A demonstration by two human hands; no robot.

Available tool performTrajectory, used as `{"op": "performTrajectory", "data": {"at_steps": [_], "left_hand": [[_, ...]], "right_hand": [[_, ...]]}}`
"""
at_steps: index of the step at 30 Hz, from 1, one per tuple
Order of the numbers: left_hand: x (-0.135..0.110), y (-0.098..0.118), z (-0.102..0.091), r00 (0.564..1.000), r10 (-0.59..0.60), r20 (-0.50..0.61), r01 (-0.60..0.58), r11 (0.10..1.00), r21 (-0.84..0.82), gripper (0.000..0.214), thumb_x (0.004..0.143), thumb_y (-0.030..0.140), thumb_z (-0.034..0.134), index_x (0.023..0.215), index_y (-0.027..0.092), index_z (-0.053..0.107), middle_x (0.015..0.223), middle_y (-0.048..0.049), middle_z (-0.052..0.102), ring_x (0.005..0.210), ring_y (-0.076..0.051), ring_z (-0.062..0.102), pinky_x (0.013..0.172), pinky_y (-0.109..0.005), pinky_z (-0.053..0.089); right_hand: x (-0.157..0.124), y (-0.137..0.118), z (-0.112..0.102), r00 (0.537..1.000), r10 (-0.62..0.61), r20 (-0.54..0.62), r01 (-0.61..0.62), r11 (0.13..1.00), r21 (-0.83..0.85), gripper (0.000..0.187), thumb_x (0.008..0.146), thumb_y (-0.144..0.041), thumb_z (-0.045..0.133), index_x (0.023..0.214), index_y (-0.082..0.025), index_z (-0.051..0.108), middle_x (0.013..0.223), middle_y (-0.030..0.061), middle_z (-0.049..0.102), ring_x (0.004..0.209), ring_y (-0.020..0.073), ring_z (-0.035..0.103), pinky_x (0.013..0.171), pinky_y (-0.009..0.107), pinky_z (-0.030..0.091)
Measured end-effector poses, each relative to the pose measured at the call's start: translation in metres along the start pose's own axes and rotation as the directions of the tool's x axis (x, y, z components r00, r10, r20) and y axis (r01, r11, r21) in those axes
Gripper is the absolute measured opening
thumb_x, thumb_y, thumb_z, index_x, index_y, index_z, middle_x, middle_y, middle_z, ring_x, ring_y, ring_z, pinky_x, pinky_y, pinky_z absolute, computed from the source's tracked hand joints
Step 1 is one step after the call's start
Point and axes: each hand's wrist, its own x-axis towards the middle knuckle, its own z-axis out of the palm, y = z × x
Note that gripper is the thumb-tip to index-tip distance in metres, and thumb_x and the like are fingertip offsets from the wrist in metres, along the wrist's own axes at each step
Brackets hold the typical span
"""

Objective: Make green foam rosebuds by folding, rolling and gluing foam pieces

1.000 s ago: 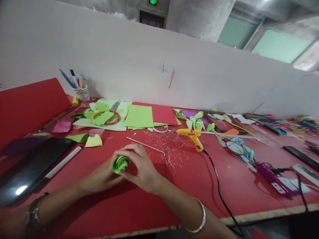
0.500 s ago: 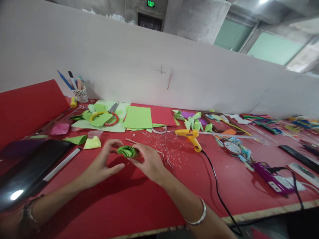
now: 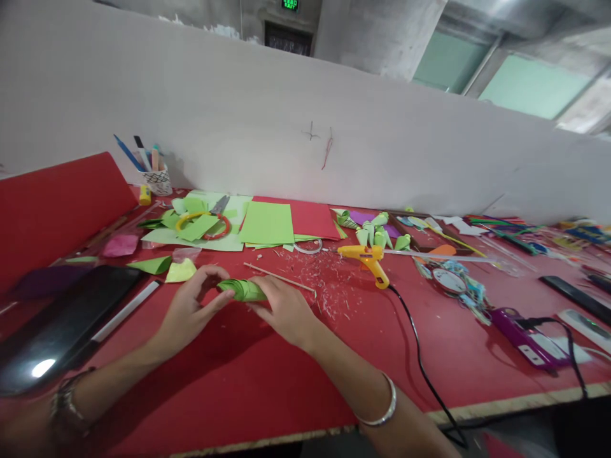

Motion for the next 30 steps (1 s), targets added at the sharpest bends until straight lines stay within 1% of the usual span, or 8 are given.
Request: {"op": "performTrajectory", "data": {"at_steps": [4,8,14,18,21,25,28,30], "left_hand": [[0.0011,-0.0011,-0.0006,1.000,0.020,0.015,-0.020,1.000,-0.005,0.016,0.078,0.031,0.051,0.088,0.019,0.046,0.086,-0.0018,0.051,0.077,-0.013,0.051,0.071,-0.027,0.045],[0.0014,-0.0019,-0.0012,0.999,0.045,0.004,-0.045,0.999,-0.012,0.016,0.078,0.028,0.053,0.091,0.019,0.047,0.089,-0.0015,0.051,0.077,-0.012,0.051,0.072,-0.025,0.045],[0.0017,-0.0004,-0.0019,0.995,0.095,0.003,-0.095,0.994,-0.056,0.016,0.078,0.024,0.053,0.092,0.019,0.048,0.088,-0.0011,0.051,0.077,-0.011,0.051,0.070,-0.023,0.045],[0.0020,0.0004,-0.0023,0.992,0.124,-0.001,-0.124,0.991,-0.041,0.015,0.078,0.024,0.053,0.092,0.019,0.048,0.088,-0.0016,0.050,0.078,-0.012,0.050,0.071,-0.024,0.045],[0.0023,0.0005,-0.0032,0.990,0.143,0.002,-0.143,0.990,-0.019,0.015,0.079,0.024,0.053,0.092,0.019,0.048,0.088,-0.0019,0.050,0.078,-0.012,0.050,0.071,-0.024,0.044],[0.0032,0.0010,-0.0052,0.983,0.185,0.000,-0.185,0.982,0.036,0.014,0.079,0.022,0.053,0.092,0.019,0.050,0.089,-0.0017,0.051,0.076,-0.011,0.050,0.070,-0.024,0.044],[0.0040,0.0006,-0.0060,0.979,0.203,-0.006,-0.203,0.978,0.038,0.014,0.078,0.020,0.054,0.091,0.019,0.051,0.088,-0.0014,0.052,0.074,-0.011,0.050,0.069,-0.024,0.045],[0.0044,-0.0001,-0.0059,0.977,0.212,-0.008,-0.212,0.977,0.029,0.013,0.078,0.020,0.054,0.091,0.020,0.051,0.088,-0.0013,0.052,0.073,-0.011,0.050,0.068,-0.024,0.045]], "right_hand": [[-0.0006,-0.0008,-0.0014,1.000,0.008,0.007,-0.008,1.000,0.024,0.035,0.081,-0.031,0.049,0.114,-0.020,0.046,0.108,0.0079,0.056,0.098,0.0183,0.053,0.082,0.034,0.043],[0.0001,-0.0024,-0.0021,1.000,0.010,0.025,-0.013,0.994,0.105,0.028,0.082,-0.029,0.049,0.108,-0.019,0.049,0.102,0.0064,0.058,0.091,0.0170,0.054,0.079,0.032,0.043],[0.0005,-0.0076,-0.0005,0.998,0.027,0.054,-0.039,0.970,0.240,0.019,0.082,-0.029,0.049,0.096,-0.017,0.052,0.082,0.0009,0.058,0.071,0.0118,0.052,0.064,0.023,0.041],[0.0000,-0.0087,0.0007,0.995,0.069,0.077,-0.087,0.959,0.269,0.019,0.081,-0.032,0.049,0.091,-0.016,0.053,0.072,-0.0016,0.054,0.063,0.0103,0.047,0.055,0.021,0.037],[-0.0001,-0.0080,0.0004,0.993,0.079,0.088,-0.102,0.950,0.297,0.019,0.081,-0.032,0.048,0.092,-0.016,0.053,0.074,-0.0015,0.054,0.064,0.0103,0.047,0.057,0.021,0.038],[0.0007,-0.0049,-0.0020,0.992,0.085,0.091,-0.111,0.938,0.327,0.023,0.080,-0.032,0.049,0.097,-0.017,0.052,0.083,0.0005,0.056,0.072,0.0116,0.049,0.065,0.023,0.039],[0.0015,-0.0026,-0.0040,0.990,0.095,0.103,-0.126,0.928,0.351,0.027,0.080,-0.034,0.049,0.101,-0.017,0.052,0.088,0.0025,0.057,0.076,0.0130,0.050,0.068,0.025,0.040],[0.0016,-0.0020,-0.0044,0.989,0.105,0.107,-0.136,0.926,0.352,0.026,0.081,-0.034,0.049,0.100,-0.017,0.053,0.087,0.0025,0.057,0.076,0.0132,0.050,0.068,0.024,0.040]]}}
